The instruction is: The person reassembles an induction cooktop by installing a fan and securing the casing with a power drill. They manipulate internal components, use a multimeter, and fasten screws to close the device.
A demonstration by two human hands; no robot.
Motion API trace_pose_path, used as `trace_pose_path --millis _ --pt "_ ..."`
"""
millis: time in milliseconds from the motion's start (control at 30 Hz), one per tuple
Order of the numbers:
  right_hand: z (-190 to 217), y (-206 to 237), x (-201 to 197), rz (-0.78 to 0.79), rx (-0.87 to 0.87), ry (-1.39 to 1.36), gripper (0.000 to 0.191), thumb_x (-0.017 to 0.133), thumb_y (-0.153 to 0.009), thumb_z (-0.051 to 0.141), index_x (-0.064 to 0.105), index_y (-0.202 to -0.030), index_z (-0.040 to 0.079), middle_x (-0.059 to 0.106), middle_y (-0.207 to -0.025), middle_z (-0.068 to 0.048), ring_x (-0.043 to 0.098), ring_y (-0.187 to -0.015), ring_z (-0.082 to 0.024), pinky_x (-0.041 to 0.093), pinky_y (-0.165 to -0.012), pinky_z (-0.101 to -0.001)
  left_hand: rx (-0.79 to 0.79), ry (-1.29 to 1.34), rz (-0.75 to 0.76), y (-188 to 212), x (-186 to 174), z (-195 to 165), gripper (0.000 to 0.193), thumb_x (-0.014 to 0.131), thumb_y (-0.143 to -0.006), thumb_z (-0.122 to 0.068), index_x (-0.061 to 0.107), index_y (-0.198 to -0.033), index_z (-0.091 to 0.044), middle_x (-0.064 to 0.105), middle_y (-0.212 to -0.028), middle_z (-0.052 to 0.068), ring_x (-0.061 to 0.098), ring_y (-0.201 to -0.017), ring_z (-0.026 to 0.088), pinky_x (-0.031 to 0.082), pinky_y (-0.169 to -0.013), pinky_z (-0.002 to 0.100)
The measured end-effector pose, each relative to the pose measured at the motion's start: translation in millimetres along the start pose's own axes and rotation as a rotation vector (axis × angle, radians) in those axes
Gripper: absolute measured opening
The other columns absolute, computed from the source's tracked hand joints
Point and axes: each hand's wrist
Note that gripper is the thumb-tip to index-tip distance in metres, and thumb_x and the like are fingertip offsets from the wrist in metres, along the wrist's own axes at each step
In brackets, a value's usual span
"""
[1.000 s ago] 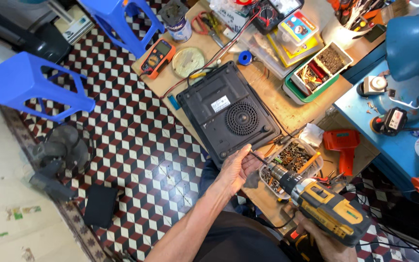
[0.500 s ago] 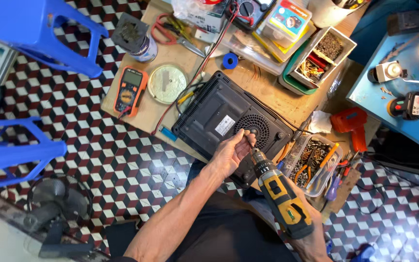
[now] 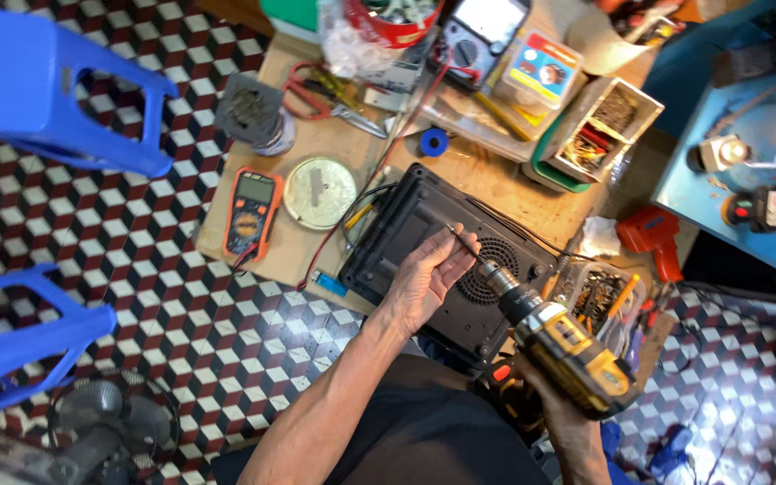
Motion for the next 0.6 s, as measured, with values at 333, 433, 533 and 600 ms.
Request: trace_pose_path --millis 333,433,533,600 --pt "-11.6 8.2 -49.7 -0.275 0.063 -0.897 0.037 0.067 -0.087 0.006 0.063 -0.123 0.000 0.072 -0.105 -0.013 0.066 -0.070 -0.019 0.057 -0.062 -0.0332 -0.113 -0.255 0.119 -67.2 94.8 94.3 0.027 0.066 -0.101 -0.024 0.061 -0.117 -0.002 0.074 -0.109 0.017 0.073 -0.102 0.024 0.062 -0.087 0.034" --pt "-27.7 1.8 -73.5 -0.333 0.078 -1.047 0.039 0.066 -0.089 0.010 0.063 -0.126 0.000 0.073 -0.107 -0.016 0.067 -0.069 -0.018 0.058 -0.062 -0.0321 -0.154 -0.348 0.192 -97.6 121.6 139.4 0.030 0.066 -0.101 -0.025 0.060 -0.118 -0.002 0.073 -0.109 0.016 0.074 -0.099 0.023 0.062 -0.086 0.033" --pt "-45.4 -6.9 -98.6 -0.356 0.050 -1.145 0.040 0.068 -0.090 0.012 0.062 -0.128 0.001 0.072 -0.107 -0.015 0.067 -0.069 -0.018 0.058 -0.061 -0.0323 -0.191 -0.459 0.238 -117.8 139.2 177.1 0.034 0.065 -0.100 -0.026 0.062 -0.122 0.001 0.074 -0.109 0.015 0.075 -0.097 0.020 0.063 -0.087 0.032" --pt "-56.8 -16.0 -116.1 -0.377 0.092 -1.200 0.040 0.068 -0.092 0.014 0.064 -0.127 -0.006 0.072 -0.107 -0.014 0.066 -0.069 -0.017 0.057 -0.058 -0.0336 -0.217 -0.553 0.224 -133.7 150.0 198.1 0.037 0.065 -0.100 -0.025 0.064 -0.123 0.004 0.074 -0.110 0.016 0.075 -0.096 0.019 0.063 -0.086 0.031"
Point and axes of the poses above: each hand's wrist, its own y-axis away from the middle knuckle, its own x-axis out of the palm, z = x × y
